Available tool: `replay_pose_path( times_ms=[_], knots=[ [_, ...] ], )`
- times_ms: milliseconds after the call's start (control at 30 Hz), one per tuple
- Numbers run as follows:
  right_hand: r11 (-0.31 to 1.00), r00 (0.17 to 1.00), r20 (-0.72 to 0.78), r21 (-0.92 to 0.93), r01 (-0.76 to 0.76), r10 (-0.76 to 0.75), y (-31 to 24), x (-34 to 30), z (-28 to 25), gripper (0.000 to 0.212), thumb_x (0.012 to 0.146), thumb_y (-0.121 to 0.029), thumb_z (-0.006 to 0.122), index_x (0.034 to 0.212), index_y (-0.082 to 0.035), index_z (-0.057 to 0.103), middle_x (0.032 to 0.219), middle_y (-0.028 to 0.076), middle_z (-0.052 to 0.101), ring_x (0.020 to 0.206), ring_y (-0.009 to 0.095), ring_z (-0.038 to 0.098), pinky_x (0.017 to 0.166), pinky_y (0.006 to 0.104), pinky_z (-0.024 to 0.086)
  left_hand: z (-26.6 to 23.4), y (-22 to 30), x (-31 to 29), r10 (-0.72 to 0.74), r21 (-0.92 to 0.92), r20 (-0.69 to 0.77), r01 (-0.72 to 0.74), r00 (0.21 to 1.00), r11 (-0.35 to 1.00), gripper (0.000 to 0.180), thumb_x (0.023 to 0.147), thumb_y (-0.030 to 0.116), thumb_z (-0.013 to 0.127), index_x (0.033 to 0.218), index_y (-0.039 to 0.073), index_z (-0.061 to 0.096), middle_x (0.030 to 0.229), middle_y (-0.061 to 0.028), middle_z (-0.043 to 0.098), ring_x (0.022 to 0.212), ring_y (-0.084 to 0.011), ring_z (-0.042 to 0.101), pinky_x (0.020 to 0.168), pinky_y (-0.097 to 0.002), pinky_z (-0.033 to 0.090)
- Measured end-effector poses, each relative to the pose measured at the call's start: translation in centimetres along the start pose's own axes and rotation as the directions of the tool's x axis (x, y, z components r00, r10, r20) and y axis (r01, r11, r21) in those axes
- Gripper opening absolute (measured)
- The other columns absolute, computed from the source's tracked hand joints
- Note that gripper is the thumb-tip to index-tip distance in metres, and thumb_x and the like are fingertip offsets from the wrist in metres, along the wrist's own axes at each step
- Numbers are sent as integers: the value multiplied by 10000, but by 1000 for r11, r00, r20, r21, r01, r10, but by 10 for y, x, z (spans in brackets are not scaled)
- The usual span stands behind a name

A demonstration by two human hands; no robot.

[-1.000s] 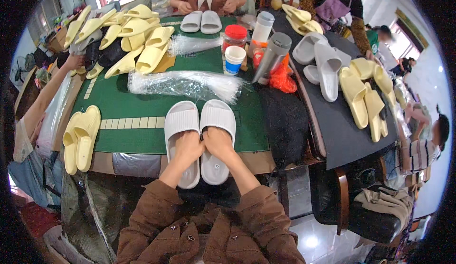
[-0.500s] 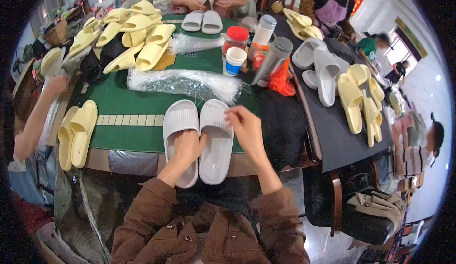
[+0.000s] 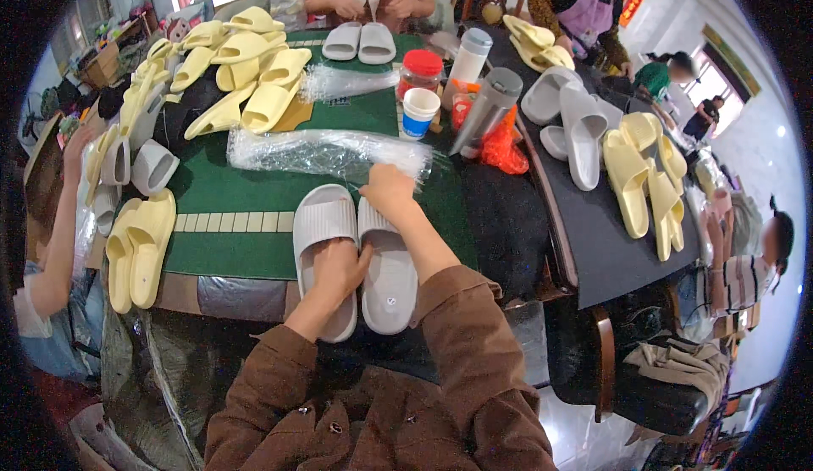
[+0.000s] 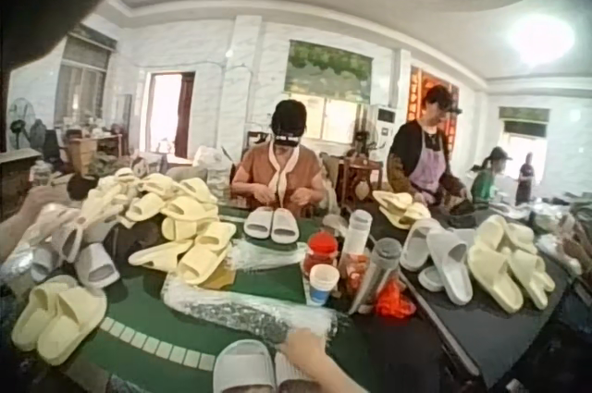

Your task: The person assembles pairs of plastic slide sandals by inserting a thin white tie string through pre-punched holes in the straps. They handle multiple pairs in various colors including white, black, yellow, and pink, picking them up from a pile, threading the string, and placing the finished pairs on the table.

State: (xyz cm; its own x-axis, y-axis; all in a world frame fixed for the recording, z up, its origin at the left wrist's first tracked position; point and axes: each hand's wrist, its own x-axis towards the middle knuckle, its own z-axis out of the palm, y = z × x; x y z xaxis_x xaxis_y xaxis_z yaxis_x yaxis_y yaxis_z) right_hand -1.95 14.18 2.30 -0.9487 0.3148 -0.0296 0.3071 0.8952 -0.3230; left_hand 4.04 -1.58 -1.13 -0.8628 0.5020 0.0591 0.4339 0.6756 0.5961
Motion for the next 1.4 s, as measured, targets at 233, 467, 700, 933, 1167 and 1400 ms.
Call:
replay_pose_path(
  times_ms=[233, 467, 700, 933, 1167, 1400],
  knots=[
    [854, 994, -82, 511, 100, -68, 31, -1, 16, 262, 761, -217, 690, 922, -11, 672, 846, 165, 691, 805, 262, 683, 712, 362, 518, 7, -2, 1, 90, 49, -112, -85, 990, 995, 399, 857, 345, 583, 849, -46, 664, 843, -246, 661, 726, -394, 650, 655, -484, 517],
    [315, 989, 87, 941, -122, 121, 1, -7, -7, 190, 842, -200, 658, 912, -34, 599, 875, 53, 646, 800, 127, 584, 716, 247, 442, 7, -8, 0, 99, 50, -100, -95, 990, 994, 368, 846, 318, 602, 793, -43, 655, 779, -239, 651, 705, -401, 641, 680, -496, 501],
    [478, 985, 72, 878, 12, -157, -1, 7, 7, 170, 866, -187, 649, 931, -41, 593, 892, 63, 672, 801, 124, 617, 683, 236, 460, 19, -16, 1, 197, 66, -257, -186, 946, 980, 375, 852, 320, 606, 752, -40, 650, 706, -232, 633, 616, -385, 628, 580, -473, 504],
    [478, 997, -75, 874, 83, -36, -8, -9, 2, 133, 924, -111, 563, 997, -3, 536, 887, 119, 683, 815, 162, 665, 682, 275, 522, -4, -5, -4, 87, -5, -45, -87, 995, 996, 437, 867, 367, 606, 831, -66, 650, 788, -251, 645, 731, -403, 642, 652, -472, 516],
    [340, 977, -211, 919, 198, 2, 6, -7, 10, 110, 933, -68, 536, 1000, 16, 512, 845, 144, 684, 741, 165, 674, 605, 267, 528, -72, 2, -43, 344, -84, -98, -353, 934, 932, 367, 906, 316, 584, 999, -29, 669, 888, -204, 668, 856, -372, 653, 799, -461, 512],
    [312, 961, -256, 909, 276, -105, 0, -15, 4, 109, 952, -92, 538, 1013, -3, 547, 854, 91, 688, 782, 150, 677, 642, 259, 516, -73, -21, 50, 292, -139, -347, -357, 891, 924, 315, 879, 134, 605, 1164, 0, 585, 1016, -170, 676, 883, -275, 672, 773, -352, 521]
  ],
)
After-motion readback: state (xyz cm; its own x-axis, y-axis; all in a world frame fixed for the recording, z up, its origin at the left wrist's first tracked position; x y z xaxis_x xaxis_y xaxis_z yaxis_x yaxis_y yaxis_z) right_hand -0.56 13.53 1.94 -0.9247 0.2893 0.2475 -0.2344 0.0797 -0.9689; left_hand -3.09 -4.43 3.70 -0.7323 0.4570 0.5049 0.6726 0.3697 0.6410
